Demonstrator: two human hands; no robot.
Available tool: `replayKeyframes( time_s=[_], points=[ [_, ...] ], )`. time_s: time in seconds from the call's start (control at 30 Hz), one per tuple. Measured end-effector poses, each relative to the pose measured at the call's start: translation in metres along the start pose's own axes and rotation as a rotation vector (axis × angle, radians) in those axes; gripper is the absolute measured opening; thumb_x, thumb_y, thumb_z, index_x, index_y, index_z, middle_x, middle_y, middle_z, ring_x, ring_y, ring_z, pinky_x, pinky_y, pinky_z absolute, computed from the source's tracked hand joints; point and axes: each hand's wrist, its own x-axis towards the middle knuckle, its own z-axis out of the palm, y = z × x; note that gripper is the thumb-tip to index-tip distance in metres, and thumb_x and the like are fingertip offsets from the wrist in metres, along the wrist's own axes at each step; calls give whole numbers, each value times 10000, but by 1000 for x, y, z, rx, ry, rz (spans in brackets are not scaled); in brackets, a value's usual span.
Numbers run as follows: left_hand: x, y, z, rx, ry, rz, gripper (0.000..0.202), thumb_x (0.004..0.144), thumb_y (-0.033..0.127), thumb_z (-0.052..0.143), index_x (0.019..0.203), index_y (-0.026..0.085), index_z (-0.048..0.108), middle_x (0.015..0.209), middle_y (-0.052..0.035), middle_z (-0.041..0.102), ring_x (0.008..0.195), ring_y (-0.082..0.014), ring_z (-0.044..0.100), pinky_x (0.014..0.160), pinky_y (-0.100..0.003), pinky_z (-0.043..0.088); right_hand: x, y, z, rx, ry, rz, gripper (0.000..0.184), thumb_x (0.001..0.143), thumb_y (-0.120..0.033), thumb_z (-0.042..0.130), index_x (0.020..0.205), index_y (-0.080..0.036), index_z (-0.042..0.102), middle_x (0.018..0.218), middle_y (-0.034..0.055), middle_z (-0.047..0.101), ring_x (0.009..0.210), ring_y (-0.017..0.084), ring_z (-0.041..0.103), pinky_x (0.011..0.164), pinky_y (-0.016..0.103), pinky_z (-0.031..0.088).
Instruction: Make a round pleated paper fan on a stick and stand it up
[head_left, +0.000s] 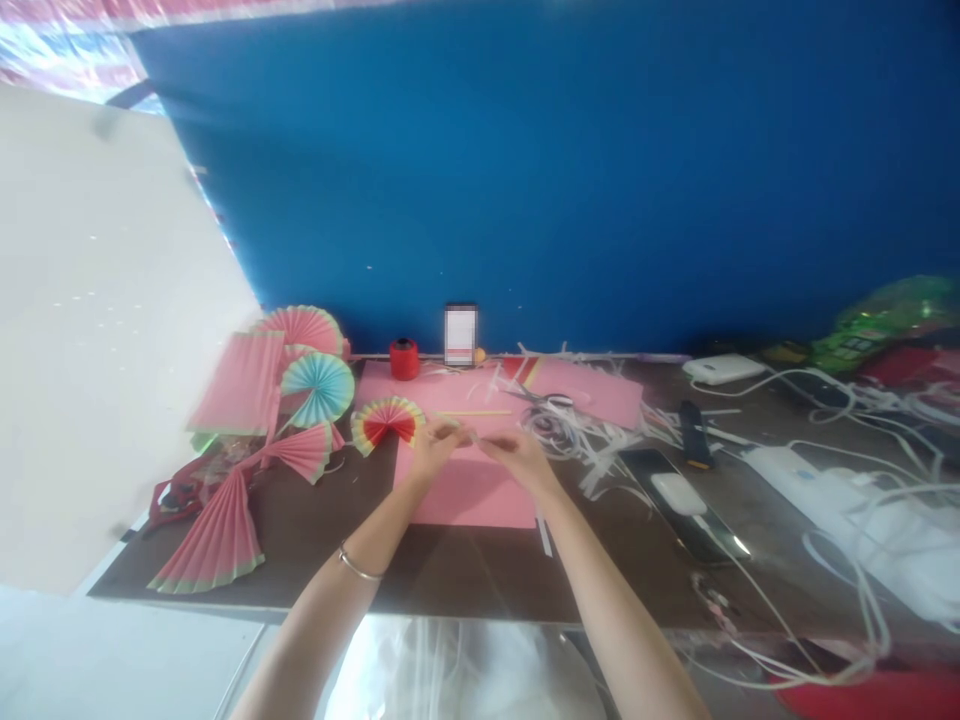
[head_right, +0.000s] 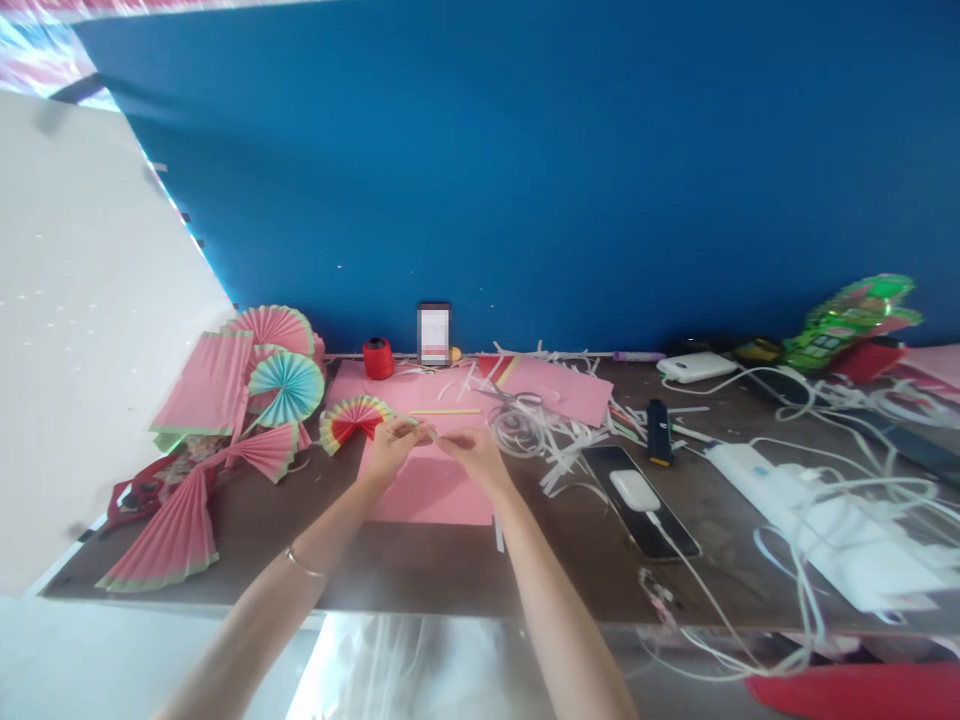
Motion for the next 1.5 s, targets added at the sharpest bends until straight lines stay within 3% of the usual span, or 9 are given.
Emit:
replayKeyframes(
  time_s=[0.3,0.43,0.7,0.83,0.93,1.13,1.33,1.5],
  points=[
    [-3,0,0,-36,8,-18,286,614,387,741,694,117,692,646,-52,670,661,-189,654,711,-369,562,-2,-2,4,-82,40,-83,290,674,-439,611,667,-157,677,665,53,679,637,187,605,599,282,444],
    [2,1,-3,-106,70,-84,319,590,393,758,718,111,685,673,-57,684,680,-184,665,768,-379,541,0,1,-2,-58,-2,-23,273,664,-415,622,691,-153,693,682,48,681,633,178,601,580,267,440],
    [14,4,-13,-391,157,-166,341,574,380,776,775,126,669,774,-64,713,776,-172,677,815,-330,510,2,7,-3,6,38,76,283,604,-413,678,676,-141,709,623,46,662,575,157,582,527,257,431],
    [18,4,-17,-395,182,-209,306,642,378,738,806,131,661,819,-83,717,849,-199,677,863,-357,497,2,12,-3,193,84,178,326,558,-415,729,734,-141,707,647,52,668,587,156,601,546,265,467],
    [21,2,-19,-395,188,-235,295,706,409,680,820,139,651,872,-101,714,911,-213,665,892,-367,487,3,14,-5,170,93,168,303,539,-394,745,700,-142,705,651,61,668,612,166,608,574,278,482],
    [22,-2,-22,-446,172,-209,264,724,380,664,867,158,649,957,-95,701,1000,-219,633,931,-365,470,5,18,-6,212,66,148,301,555,-408,730,705,-150,688,665,50,659,633,167,607,602,296,497],
    [24,-4,-22,-483,178,-246,243,712,352,685,858,161,656,938,-88,701,1007,-216,629,946,-364,464,7,19,-9,56,63,38,243,614,-394,664,678,-161,648,654,29,635,629,160,578,567,268,456],
    [17,-6,-15,-380,5,-210,351,627,302,758,938,172,661,929,-77,703,941,-209,651,946,-405,453,8,21,-6,-23,87,-43,265,649,-424,606,677,-162,632,657,34,638,638,170,580,609,290,452]
  ],
)
